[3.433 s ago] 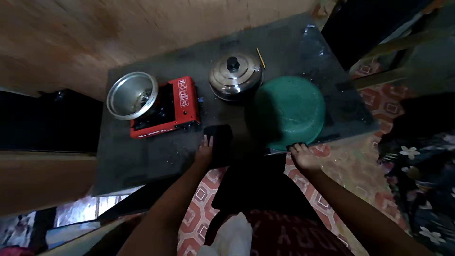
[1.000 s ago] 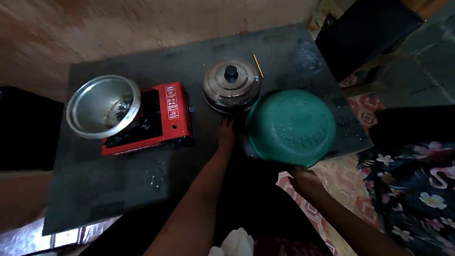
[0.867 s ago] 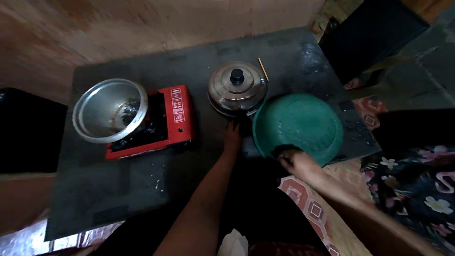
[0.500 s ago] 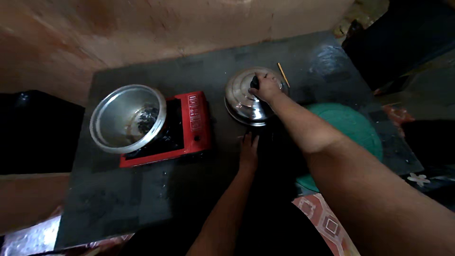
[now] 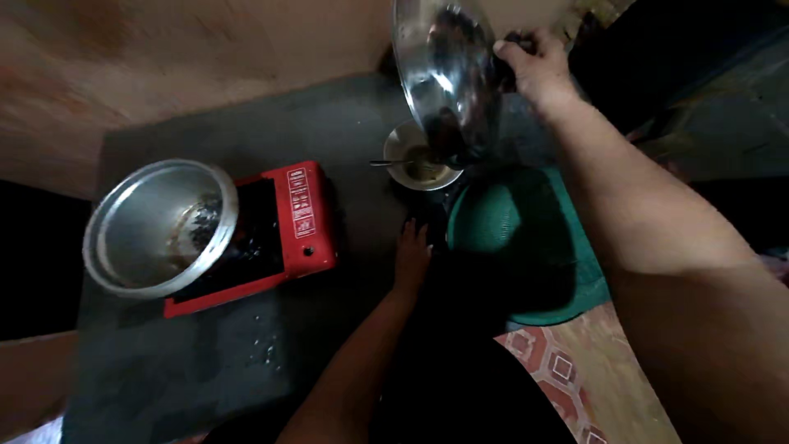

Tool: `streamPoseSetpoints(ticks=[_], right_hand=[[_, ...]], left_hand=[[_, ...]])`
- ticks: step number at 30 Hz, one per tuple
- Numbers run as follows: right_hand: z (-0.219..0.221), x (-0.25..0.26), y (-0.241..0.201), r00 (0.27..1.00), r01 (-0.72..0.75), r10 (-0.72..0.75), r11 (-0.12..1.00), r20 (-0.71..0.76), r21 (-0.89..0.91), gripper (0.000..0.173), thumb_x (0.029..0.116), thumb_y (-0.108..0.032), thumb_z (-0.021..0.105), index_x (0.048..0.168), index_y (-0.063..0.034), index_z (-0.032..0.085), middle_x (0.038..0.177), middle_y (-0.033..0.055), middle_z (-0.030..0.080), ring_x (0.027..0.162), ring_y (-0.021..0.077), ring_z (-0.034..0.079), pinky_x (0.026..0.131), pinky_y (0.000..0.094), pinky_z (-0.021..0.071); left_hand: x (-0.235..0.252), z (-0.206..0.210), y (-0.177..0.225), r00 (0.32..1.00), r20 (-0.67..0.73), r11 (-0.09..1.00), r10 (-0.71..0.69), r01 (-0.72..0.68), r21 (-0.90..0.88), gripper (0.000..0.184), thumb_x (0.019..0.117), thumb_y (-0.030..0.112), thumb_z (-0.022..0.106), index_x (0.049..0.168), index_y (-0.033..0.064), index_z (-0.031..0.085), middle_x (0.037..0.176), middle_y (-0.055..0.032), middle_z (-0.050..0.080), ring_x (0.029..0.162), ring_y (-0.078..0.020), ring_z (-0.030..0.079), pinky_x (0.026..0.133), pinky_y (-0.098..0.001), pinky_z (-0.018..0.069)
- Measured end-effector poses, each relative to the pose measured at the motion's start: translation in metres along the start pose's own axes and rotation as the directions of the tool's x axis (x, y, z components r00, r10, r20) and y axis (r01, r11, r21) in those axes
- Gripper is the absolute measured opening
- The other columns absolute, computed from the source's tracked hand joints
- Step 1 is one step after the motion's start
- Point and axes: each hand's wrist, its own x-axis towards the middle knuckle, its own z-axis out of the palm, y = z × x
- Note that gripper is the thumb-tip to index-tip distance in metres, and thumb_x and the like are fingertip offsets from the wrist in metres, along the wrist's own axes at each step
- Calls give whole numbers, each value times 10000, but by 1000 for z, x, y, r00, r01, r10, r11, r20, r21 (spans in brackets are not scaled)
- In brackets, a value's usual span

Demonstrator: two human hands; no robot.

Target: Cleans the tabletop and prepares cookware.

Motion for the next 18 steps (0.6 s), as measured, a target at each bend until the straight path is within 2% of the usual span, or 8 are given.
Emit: streamPoseSetpoints(ticks=[3, 8, 11, 12, 13, 15, 17, 18], right_hand=[[-50, -24, -10, 993, 69, -51, 983, -105, 168, 363, 1035, -273, 618, 1299, -33, 550, 1072, 56, 647, 785, 117, 677, 705, 291, 611], [-121, -94, -12, 953, 175, -94, 947, -289, 269, 312, 1052, -287, 581, 1285, -81, 559, 1075, 3, 651, 847, 115, 684, 759, 301, 619], [-135, -141, -16, 924, 198, -107, 955, -368, 220, 268, 1072, -273, 518, 1293, -123, 538, 1053, -78, 640, 830, 41, 666, 755, 241, 600], [-134, -155, -21, 924, 177, -89, 962, -371, 210, 258, 1078, -261, 497, 1304, -138, 521, 1057, -105, 632, 850, 15, 661, 777, 219, 593], [-133, -169, -25, 925, 153, -65, 965, -374, 211, 239, 1084, -242, 474, 1305, -157, 503, 1059, -133, 629, 885, -10, 659, 811, 201, 587], [-134, -186, -18, 922, 142, -51, 966, -383, 215, 232, 1092, -209, 428, 1314, -171, 483, 1065, -155, 647, 947, -35, 667, 867, 187, 588], [-155, -189, 29, 944, 236, -161, 940, -289, 247, 335, 1118, -227, 388, 1415, -89, 456, 1164, -59, 657, 1046, 45, 668, 939, 270, 574], [-161, -187, 48, 945, 260, -186, 928, -270, 268, 354, 1127, -251, 381, 1420, -68, 460, 1170, -13, 666, 1036, 86, 681, 915, 309, 589]], left_hand=[[19, 1, 5, 1000, 26, 1000, 4, -4, 13, 482, 1046, 185, 548, 1497, 27, 490, 1639, -229, 311, 1509, -398, 323, 1224, -512, 298], [64, 3, 5, 998, 13, 998, 58, -59, 10, 486, 1007, 171, 609, 1466, 35, 522, 1588, -250, 379, 1431, -417, 434, 1156, -556, 394], [71, -13, 11, 998, 43, 967, -36, 46, -251, 639, 976, 176, 673, 1523, -22, 409, 1611, -291, 305, 1480, -437, 343, 1199, -565, 323], [67, -19, 13, 993, 30, 912, -112, 115, -393, 676, 980, 181, 674, 1538, -44, 364, 1613, -292, 299, 1493, -417, 326, 1212, -550, 301], [64, -26, 15, 978, -9, 829, -207, 170, -532, 631, 1002, 200, 651, 1518, -48, 385, 1557, -286, 391, 1441, -391, 409, 1181, -535, 351], [67, -40, 19, 925, -56, 603, -377, 199, -773, 524, 1067, 267, 551, 1452, -69, 431, 1353, -278, 559, 1178, -316, 596, 1015, -455, 487], [81, -48, 14, 906, 53, 341, -419, 211, -916, 571, 1100, 356, 463, 1516, -15, 338, 1356, -248, 567, 1062, -257, 678, 910, -371, 576], [88, -53, 14, 901, 112, 240, -419, 229, -943, 570, 1101, 361, 462, 1526, 6, 330, 1356, -239, 570, 1045, -257, 690, 883, -363, 593]])
